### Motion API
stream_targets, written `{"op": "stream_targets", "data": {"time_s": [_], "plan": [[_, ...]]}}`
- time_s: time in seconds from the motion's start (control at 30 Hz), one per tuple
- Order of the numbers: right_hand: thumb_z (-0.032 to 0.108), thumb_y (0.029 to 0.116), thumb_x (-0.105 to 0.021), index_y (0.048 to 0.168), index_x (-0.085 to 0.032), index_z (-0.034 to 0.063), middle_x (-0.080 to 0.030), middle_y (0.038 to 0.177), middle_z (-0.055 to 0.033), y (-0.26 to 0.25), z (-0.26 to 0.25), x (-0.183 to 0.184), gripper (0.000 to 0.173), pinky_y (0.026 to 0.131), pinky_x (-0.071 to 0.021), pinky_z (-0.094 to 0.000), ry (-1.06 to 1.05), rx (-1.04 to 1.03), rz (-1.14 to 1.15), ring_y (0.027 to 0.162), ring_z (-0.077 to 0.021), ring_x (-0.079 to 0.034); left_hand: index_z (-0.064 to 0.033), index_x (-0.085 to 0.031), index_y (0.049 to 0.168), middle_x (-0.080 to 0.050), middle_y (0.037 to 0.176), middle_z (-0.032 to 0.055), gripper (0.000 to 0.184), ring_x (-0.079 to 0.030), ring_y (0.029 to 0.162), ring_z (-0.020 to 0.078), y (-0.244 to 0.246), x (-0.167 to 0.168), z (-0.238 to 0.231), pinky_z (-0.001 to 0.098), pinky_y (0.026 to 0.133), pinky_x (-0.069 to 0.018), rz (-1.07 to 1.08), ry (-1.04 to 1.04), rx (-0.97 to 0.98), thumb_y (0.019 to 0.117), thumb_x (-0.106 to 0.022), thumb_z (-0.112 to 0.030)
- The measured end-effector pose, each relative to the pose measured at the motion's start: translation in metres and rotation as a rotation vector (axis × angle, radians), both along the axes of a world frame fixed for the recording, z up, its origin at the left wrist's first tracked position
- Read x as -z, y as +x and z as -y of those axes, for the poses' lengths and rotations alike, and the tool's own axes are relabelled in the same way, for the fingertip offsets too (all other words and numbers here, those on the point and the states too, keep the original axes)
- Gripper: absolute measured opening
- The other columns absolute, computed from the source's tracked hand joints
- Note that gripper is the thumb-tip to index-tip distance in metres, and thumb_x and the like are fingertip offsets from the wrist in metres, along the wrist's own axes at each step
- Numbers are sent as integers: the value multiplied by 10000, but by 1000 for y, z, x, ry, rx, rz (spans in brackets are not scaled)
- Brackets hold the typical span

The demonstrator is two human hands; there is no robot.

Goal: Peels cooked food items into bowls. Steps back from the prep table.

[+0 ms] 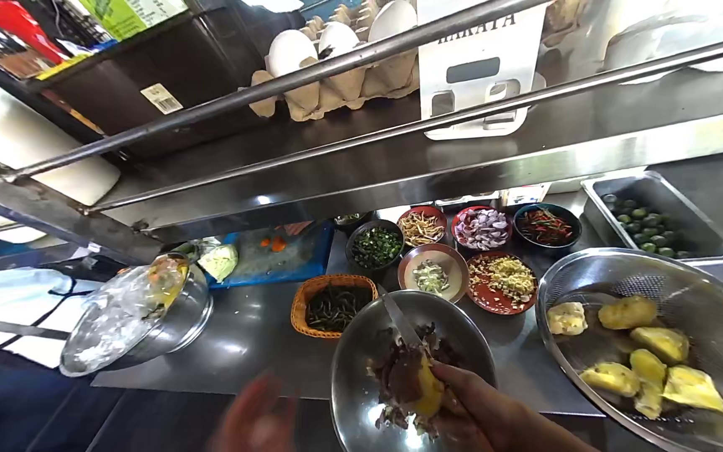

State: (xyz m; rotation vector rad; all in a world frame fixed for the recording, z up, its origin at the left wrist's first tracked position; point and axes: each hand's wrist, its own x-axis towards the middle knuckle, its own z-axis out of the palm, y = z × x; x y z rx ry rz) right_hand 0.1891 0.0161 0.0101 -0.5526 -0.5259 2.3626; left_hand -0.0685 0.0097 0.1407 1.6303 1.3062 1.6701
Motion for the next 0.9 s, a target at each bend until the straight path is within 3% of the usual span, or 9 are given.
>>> {"op": "stream_targets", "data": {"time_s": [0.07, 0.17, 0.23, 0.33, 0.47, 0.53, 0.73, 0.83, 0.9], "plan": [[587, 1075, -281, 1103, -596, 179, -576, 689, -6, -1, 0, -13, 516, 402, -408, -207, -9, 35, 172, 439, -62, -447, -14, -391, 1508, -554, 1434, 125, 590, -611, 1231, 248, 38, 44, -15, 457, 964, -559, 218, -557, 240, 1086, -330, -422], [533, 1094, -310, 1216, -572, 196, -569, 688, -11, -2, 2, -38, 443, 399, -407, -226, 88, 118, 395, 434, -79, -442, -60, -539, 1362, -703, 1097, 134, 552, -716, 903, 240, 80, 85, -21, 421, 726, -622, 621, -950, 310, 1100, -266, -463], [498, 1098, -318, 1352, -499, 223, -546, 718, 6, -2, 9, -46, 416, 444, -448, -237, 261, 206, 558, 474, -79, -470, -69, -550, 1247, -712, 1005, 156, 573, -731, 841, 277, 90, 86, -21, 426, 705, -629, 973, -1096, 274, 1074, -295, -552], [569, 1074, -334, 1577, -352, 76, -703, 904, -96, -1, 15, -32, 704, 684, -594, -432, 820, 325, 953, 714, -194, -679, -84, -579, 1137, -718, 939, 127, 590, -731, 815, 258, 96, 85, -23, 423, 708, -626, 1201, -1089, 212, 1038, -320, -605], [593, 1045, -391, 1629, -214, 67, -693, 800, -167, -11, 19, -52, 806, 671, -565, -607, 1001, 80, 1321, 717, -384, -702, -105, -616, 1146, -721, 964, 89, 636, -719, 879, 203, 104, 75, -19, 386, 745, -614, 1239, -911, 270, 1064, -209, -586], [585, 1047, -394, 1629, -218, 73, -696, 794, -140, -17, 18, -53, 794, 623, -575, -579, 1033, 133, 1407, 680, -360, -702, -99, -555, 1259, -693, 1042, 113, 573, -702, 942, 222, 112, 70, -14, 421, 787, -604, 1218, -859, 205, 1092, -212, -527], [502, 1085, -382, 1374, -601, 96, -713, 881, -93, -21, 2, -36, 544, 637, -595, -462, 975, 557, 1261, 715, -230, -700, -105, -544, 1271, -704, 1049, 73, 528, -717, 919, 181, 123, 66, -10, 377, 782, -622, 1082, -747, 83, 1082, -305, -536], [501, 1089, -360, 1362, -570, 96, -639, 813, -45, -14, -2, -34, 532, 652, -573, -386, 768, 497, 947, 673, -150, -633, -91, -487, 1355, -673, 1138, 109, 513, -704, 984, 207, 120, 68, -10, 406, 815, -618, 1024, -664, 49, 1092, -316, -498], [530, 1081, -348, 1511, -448, 95, -658, 835, -76, -12, 2, -38, 619, 647, -579, -425, 857, 424, 930, 669, -176, -642, -81, -456, 1369, -657, 1140, 106, 474, -693, 1001, 196, 118, 71, -13, 403, 841, -612, 1012, -604, 34, 1101, -322, -448]]}}
